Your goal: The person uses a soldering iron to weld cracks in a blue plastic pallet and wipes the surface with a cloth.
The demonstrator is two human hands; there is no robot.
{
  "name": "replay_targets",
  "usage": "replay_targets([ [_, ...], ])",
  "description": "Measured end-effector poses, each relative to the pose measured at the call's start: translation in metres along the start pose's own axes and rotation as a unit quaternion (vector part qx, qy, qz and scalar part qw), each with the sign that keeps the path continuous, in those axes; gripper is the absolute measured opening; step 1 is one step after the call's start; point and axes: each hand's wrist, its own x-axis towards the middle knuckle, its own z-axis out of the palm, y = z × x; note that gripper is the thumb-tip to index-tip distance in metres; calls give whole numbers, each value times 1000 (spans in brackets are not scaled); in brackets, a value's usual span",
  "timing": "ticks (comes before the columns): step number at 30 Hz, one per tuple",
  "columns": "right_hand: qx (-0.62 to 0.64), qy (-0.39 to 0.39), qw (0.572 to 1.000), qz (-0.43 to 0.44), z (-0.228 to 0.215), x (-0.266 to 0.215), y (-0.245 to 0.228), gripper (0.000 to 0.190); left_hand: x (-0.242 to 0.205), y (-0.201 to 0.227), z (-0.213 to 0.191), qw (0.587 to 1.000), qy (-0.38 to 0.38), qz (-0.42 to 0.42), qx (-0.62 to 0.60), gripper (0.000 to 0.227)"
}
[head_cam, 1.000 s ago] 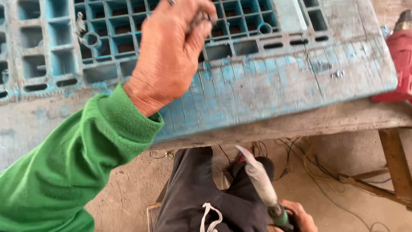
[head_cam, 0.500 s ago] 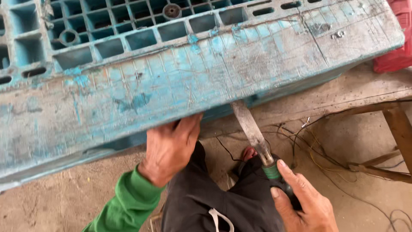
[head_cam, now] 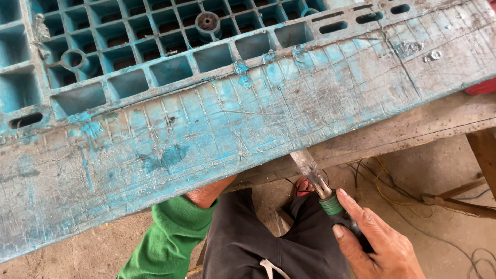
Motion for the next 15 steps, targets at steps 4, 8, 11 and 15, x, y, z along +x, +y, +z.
replay_targets([
  [4,-48,8,999,10,2,-2,-2,61,-1,3,2,1000,-8,-7,-15,42],
  [8,-126,-69,989,29,3,-1,-5,78,-2,1,2,1000,-13,-2,-21,42],
  [11,-174,-142,969,97,5,-2,-5,81,-5,1,2,999,-19,2,-30,42],
  [15,-191,-172,960,109,4,-1,-6,83,-5,4,3,999,-19,2,-39,42],
])
